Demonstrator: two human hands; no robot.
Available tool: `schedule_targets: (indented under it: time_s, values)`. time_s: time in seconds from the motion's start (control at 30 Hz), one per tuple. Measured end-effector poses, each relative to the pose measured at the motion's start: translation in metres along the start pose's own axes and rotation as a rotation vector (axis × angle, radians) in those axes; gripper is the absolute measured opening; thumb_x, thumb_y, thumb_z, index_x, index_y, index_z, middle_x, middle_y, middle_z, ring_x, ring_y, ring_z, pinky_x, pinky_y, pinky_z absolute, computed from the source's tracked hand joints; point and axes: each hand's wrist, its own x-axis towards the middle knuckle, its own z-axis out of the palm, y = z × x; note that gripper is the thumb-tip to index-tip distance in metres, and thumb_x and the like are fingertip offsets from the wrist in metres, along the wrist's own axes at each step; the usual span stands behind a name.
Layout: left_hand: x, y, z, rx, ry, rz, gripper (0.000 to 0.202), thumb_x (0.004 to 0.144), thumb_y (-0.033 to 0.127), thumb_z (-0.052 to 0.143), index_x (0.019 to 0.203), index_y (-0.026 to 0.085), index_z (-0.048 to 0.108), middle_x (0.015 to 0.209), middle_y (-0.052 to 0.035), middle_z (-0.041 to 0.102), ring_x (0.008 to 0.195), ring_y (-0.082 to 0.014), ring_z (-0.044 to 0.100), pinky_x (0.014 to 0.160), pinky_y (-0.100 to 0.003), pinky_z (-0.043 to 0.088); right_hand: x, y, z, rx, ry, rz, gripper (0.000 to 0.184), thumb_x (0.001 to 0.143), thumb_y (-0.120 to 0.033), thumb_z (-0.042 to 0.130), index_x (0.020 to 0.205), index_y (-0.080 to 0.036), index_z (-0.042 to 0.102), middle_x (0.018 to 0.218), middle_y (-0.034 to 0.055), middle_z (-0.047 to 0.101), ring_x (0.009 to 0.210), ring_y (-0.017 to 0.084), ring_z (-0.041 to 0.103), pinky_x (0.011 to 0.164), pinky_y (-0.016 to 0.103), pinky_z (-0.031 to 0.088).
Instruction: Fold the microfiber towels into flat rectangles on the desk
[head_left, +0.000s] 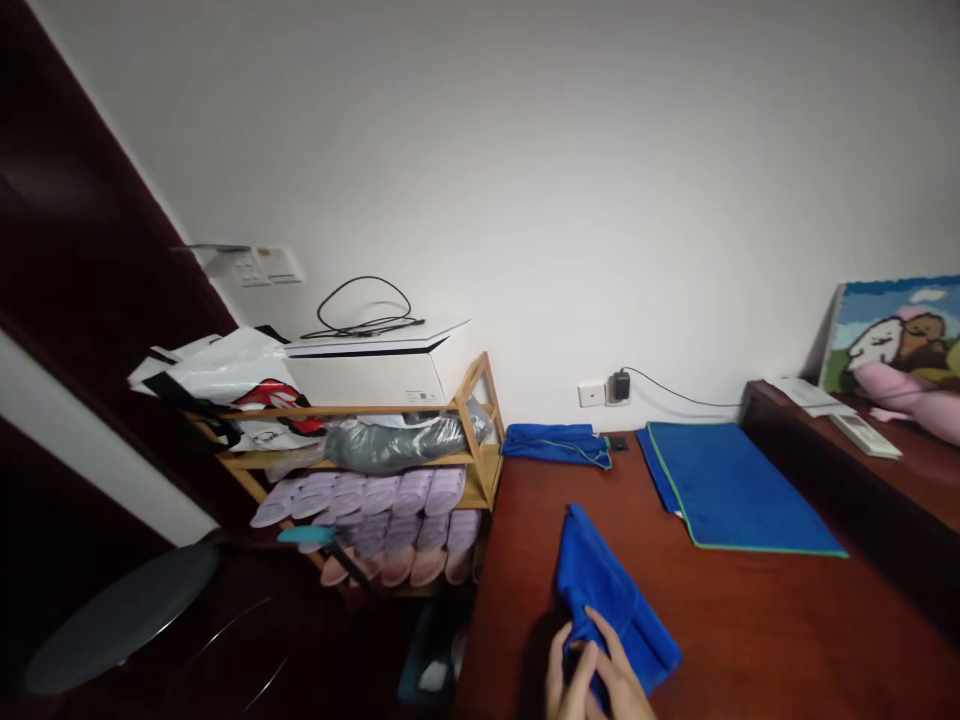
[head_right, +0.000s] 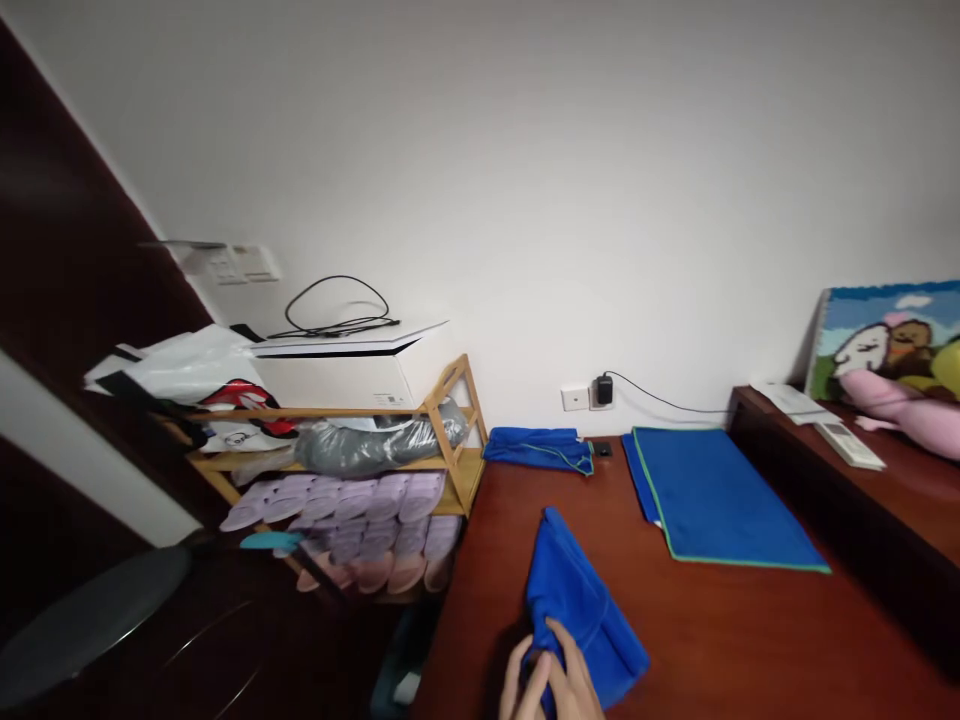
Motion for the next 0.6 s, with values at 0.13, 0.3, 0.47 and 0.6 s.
schedule_targets:
  time_s: [0.13,0.3,0.47,0.6]
  values:
    - [-0.052,0.034,0.023,-0.093,-0.046,-0.049,0.058,0.065,0.056,0.093,0.113,0.029,0.078,0.123,-0.0100,0.079,0.127,-0.0349,0.069,0.106,-0.043,0.057,-0.040,-0.058,-0.011,0.258,0.070,0.128,0.047,0.093,-0.068,0.059,0.120,-0.036,0.080,0.153,0.0069,0.061,0.147,0.034,0.050,0.125,0.055,0.036]
    - [-0.090,0.074,0.051,-0.148,-0.130,0.014,0.056,0.062,0.047,0.098,0.111,0.024,0.081,0.123,-0.0131,0.079,0.122,-0.0342,0.072,0.104,-0.042,0.058,-0.061,-0.105,-0.053,0.382,0.266,0.183,0.063,0.090,-0.082,0.050,0.107,-0.032,0.084,0.152,0.0107,0.059,0.143,0.035,0.052,0.122,0.056,0.039]
    - [-0.113,0.084,0.068,-0.109,-0.175,0.068,0.054,0.069,0.045,0.093,0.116,0.023,0.080,0.128,-0.0131,0.077,0.121,-0.0331,0.072,0.107,-0.043,0.057,-0.074,-0.116,-0.072,0.242,0.372,0.141,0.062,0.086,-0.079,0.060,0.112,-0.025,0.077,0.097,0.0086,0.069,0.096,0.027,0.067,0.096,0.046,0.058]
    - [-0.127,0.087,0.078,-0.117,-0.220,0.052,0.054,0.070,0.039,0.092,0.120,0.023,0.079,0.128,-0.0123,0.077,0.120,-0.0332,0.072,0.105,-0.043,0.058,-0.084,-0.123,-0.081,0.439,0.234,0.118,0.062,0.080,-0.065,0.079,0.125,-0.024,0.066,0.089,0.0005,0.064,0.076,0.019,0.064,0.069,0.033,0.059]
